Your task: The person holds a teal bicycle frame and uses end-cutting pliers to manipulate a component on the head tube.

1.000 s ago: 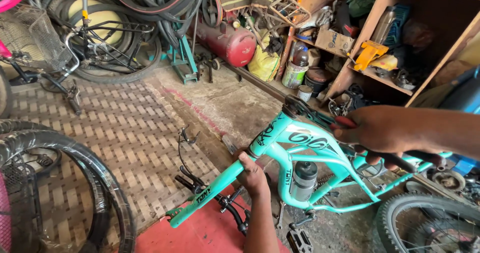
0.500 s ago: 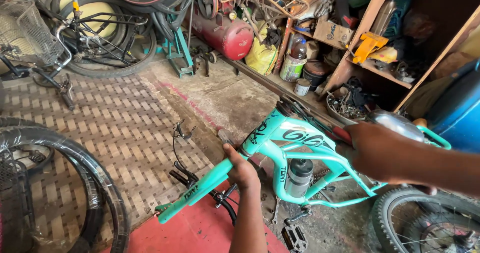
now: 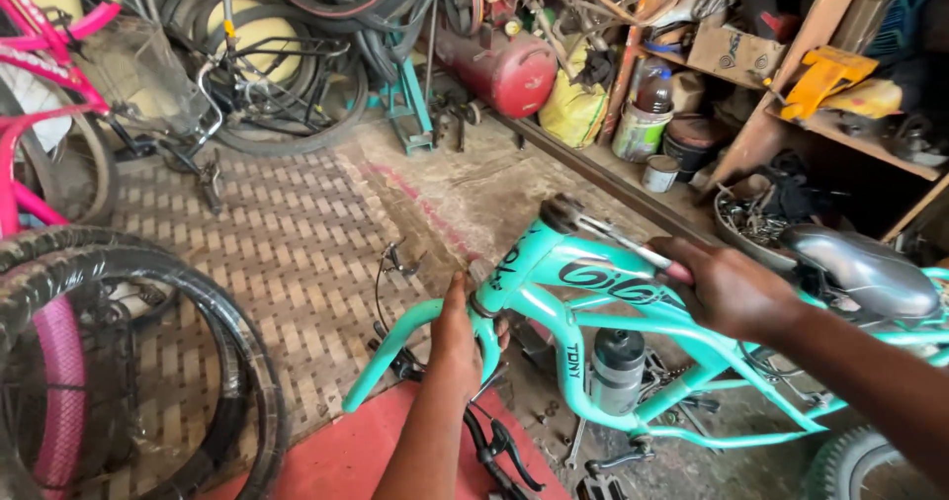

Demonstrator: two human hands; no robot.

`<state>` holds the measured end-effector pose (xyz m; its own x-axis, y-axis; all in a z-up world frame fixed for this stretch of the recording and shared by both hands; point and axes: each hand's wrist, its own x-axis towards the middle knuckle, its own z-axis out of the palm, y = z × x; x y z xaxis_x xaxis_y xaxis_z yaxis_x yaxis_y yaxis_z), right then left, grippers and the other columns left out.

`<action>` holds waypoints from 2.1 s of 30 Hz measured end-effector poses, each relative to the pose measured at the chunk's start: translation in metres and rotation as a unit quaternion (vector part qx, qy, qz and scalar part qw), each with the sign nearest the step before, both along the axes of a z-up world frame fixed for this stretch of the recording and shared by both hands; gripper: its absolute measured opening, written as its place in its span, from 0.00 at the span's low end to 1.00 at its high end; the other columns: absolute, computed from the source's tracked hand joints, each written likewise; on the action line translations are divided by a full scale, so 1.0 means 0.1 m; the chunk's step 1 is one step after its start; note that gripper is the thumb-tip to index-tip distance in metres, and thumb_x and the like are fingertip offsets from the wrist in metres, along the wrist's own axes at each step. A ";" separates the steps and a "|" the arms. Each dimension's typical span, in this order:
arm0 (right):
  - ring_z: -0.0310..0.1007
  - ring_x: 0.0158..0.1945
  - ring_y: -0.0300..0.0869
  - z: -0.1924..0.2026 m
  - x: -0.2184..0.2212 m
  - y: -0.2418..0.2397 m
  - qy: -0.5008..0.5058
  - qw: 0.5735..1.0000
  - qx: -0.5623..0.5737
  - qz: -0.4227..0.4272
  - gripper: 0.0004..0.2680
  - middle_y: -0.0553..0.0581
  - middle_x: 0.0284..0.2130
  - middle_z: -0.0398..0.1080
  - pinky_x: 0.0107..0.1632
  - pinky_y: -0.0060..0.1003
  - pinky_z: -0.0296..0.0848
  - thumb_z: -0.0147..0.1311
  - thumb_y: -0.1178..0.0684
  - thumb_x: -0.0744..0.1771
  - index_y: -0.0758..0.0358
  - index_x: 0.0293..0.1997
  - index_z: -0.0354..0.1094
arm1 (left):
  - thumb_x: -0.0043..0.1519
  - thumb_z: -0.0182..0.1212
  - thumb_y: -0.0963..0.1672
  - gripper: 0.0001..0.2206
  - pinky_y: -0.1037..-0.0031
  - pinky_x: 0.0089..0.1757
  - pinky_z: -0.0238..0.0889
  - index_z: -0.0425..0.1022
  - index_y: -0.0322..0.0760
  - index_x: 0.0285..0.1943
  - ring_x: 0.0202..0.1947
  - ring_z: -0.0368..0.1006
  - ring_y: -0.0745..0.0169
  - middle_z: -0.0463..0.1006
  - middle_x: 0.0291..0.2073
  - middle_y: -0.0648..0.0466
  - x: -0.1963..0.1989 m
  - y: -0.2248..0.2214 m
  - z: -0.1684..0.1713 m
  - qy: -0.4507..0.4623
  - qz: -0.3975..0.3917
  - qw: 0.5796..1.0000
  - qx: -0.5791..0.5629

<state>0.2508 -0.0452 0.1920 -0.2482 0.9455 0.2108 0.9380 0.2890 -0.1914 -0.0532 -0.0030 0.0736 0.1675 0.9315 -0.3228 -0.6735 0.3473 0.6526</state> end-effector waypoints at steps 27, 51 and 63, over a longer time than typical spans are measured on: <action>0.75 0.53 0.61 0.32 -1.48 -1.52 0.843 0.476 -0.240 0.077 0.17 0.69 0.52 0.72 0.50 0.65 0.74 0.42 0.43 0.68 0.59 0.60 0.61 | 0.59 0.51 0.65 0.37 0.61 0.39 0.77 0.70 0.35 0.61 0.35 0.70 0.61 0.71 0.37 0.54 0.09 -0.26 -0.20 0.112 0.094 0.986 -0.076; 0.68 0.62 0.58 0.15 -2.22 -1.49 0.930 0.162 -0.176 0.280 0.16 0.66 0.60 0.67 0.60 0.61 0.69 0.51 0.46 0.70 0.59 0.64 0.65 | 0.68 0.46 0.55 0.29 0.71 0.45 0.66 0.61 0.31 0.70 0.46 0.70 0.58 0.73 0.54 0.43 0.38 -0.14 -1.08 -0.427 -0.027 0.862 0.273; 0.66 0.64 0.62 0.20 -2.29 -1.46 0.942 0.140 -0.175 0.249 0.17 0.71 0.61 0.65 0.61 0.66 0.67 0.53 0.46 0.68 0.60 0.62 0.64 | 0.70 0.45 0.54 0.26 0.71 0.50 0.64 0.60 0.33 0.70 0.49 0.70 0.60 0.73 0.54 0.46 0.38 -0.57 -0.38 -0.335 0.055 0.919 0.202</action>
<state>0.0217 -0.1912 0.2123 -0.1179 0.9441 0.3078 -0.9930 -0.1086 -0.0471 -0.0153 -0.0603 0.0355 0.0993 0.9759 0.1944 -0.9875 0.0726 0.1395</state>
